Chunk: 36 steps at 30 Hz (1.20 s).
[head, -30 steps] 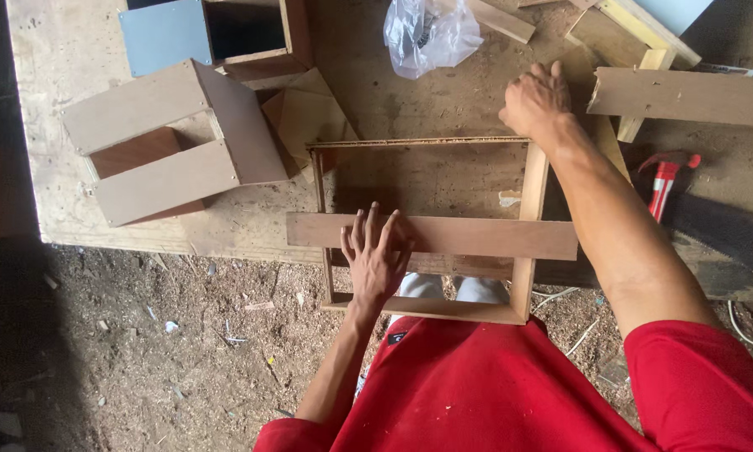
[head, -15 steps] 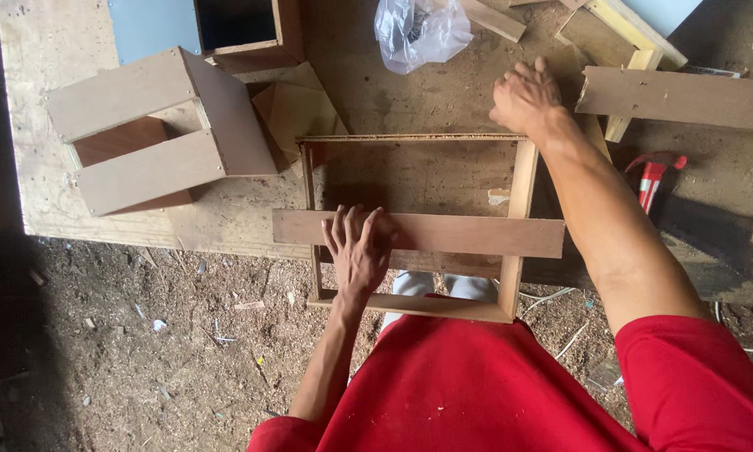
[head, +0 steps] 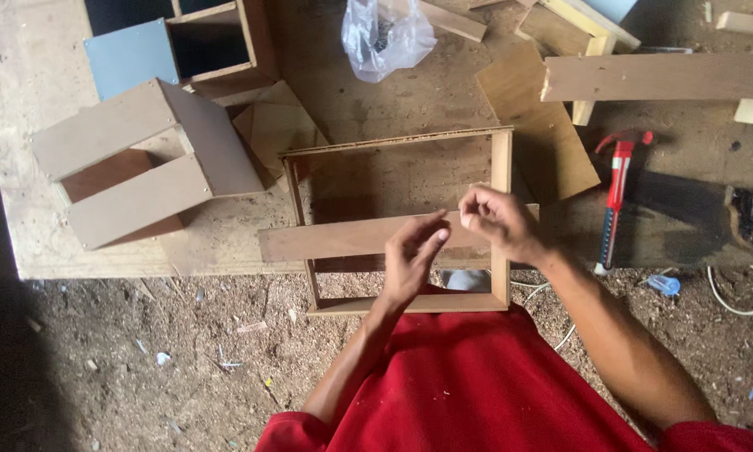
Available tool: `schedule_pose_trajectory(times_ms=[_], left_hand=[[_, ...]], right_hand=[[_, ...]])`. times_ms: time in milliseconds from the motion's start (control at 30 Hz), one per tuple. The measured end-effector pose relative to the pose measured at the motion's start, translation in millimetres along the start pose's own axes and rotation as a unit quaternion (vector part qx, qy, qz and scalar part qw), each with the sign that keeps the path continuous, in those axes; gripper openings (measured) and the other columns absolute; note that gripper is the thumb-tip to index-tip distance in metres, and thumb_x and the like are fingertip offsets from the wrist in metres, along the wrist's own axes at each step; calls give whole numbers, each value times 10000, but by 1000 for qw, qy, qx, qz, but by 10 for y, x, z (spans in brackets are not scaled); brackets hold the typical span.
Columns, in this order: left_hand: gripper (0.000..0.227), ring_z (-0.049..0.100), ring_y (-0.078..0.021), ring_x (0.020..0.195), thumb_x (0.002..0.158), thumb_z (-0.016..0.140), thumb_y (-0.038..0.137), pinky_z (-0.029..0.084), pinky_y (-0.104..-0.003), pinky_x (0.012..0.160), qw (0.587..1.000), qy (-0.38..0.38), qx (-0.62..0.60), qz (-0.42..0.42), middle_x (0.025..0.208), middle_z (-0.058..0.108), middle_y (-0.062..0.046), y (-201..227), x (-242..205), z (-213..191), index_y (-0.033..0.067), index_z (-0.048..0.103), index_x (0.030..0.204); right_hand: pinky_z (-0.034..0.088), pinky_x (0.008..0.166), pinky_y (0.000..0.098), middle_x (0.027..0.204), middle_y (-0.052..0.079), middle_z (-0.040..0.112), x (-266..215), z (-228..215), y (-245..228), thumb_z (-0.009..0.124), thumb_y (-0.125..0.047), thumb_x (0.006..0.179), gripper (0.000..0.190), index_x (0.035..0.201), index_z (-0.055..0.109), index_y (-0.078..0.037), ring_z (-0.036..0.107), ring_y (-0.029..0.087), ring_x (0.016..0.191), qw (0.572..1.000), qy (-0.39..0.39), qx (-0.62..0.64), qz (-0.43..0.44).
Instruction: The person assembles a wooden box by positioning wooden planks and securing them with nails using a hammer. They repeatedly pick up nails from a plastic bag and hammer them into the frame to join the pieces.
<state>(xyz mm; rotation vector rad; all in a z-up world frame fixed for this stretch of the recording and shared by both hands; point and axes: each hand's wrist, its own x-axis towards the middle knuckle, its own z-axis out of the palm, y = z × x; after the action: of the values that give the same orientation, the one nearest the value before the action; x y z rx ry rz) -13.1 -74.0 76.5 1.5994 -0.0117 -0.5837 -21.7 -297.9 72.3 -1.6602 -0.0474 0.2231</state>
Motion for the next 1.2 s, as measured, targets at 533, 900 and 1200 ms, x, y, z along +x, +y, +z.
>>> schedule_pose_trajectory(times_ms=[533,900,1200], left_hand=[[142,758,-193,995,929,738,108,646,-341,917,983,-135,123,0,1101,760,-88,-150,166,796,39,777,1047],[150,619,-227,1067,997,617,273,385,-465,950,811,-8,531,247,1123,695,-17,-314,384,988,161,677,1078],[151,592,-266,1073,915,698,231,414,-447,951,818,25,488,302,1131,679,-19,-175,325,1052,169,711,1052]], right_hand=[[544,731,299,933,31,694,-1309,-105,338,747,-92,926,145,1066,716,-68,679,159,832,947,259,-189,30],[457,920,473,1107,175,620,-1747,-955,1781,851,-253,888,507,1229,539,-44,599,345,1047,796,386,-415,213],[501,852,488,1094,177,624,-1787,-1048,1985,733,-233,988,385,1234,520,-27,642,336,972,842,406,-226,276]])
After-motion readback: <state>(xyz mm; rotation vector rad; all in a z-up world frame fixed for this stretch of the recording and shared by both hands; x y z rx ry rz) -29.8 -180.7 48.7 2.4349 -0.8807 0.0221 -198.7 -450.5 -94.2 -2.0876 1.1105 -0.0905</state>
